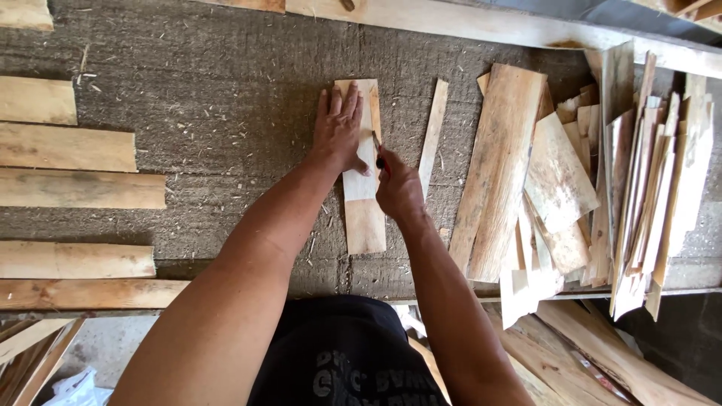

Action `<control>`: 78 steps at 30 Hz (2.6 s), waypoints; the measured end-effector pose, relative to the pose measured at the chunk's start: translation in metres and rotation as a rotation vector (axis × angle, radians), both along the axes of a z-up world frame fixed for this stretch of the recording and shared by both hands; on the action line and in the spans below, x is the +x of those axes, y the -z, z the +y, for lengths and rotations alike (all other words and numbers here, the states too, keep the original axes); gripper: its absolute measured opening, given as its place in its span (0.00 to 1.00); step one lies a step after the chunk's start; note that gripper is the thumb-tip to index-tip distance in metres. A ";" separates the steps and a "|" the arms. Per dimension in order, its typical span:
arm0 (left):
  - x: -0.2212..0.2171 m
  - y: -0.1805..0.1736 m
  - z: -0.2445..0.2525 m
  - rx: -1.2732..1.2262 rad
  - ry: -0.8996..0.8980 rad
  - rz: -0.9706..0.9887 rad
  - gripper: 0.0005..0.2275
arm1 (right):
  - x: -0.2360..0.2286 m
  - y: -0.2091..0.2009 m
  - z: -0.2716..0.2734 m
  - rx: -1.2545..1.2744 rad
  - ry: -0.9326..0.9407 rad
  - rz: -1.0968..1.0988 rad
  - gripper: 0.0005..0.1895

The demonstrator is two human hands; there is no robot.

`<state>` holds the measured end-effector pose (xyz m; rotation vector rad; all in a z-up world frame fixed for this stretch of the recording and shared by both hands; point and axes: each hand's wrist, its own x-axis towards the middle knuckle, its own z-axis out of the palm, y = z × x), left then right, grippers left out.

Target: Sorting through wood veneer strips and cutting a piece to size using a utility knife on a workbench.

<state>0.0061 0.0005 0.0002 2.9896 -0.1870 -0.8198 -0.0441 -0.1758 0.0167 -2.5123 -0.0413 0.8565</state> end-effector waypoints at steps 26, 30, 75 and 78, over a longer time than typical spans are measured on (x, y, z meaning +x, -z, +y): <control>-0.012 0.011 -0.003 -0.126 -0.089 -0.082 0.77 | -0.100 0.041 -0.090 -0.255 0.014 -0.399 0.37; -0.039 0.009 -0.006 -0.248 -0.239 -0.201 0.69 | -0.100 0.041 -0.098 -0.381 0.047 -0.464 0.51; -0.243 0.120 -0.107 -1.150 -1.515 -0.068 0.07 | -0.119 0.038 -0.036 0.151 0.506 0.004 0.13; -0.246 0.128 -0.109 -1.070 -1.468 -0.170 0.06 | -0.106 0.093 -0.059 0.449 0.597 -0.061 0.14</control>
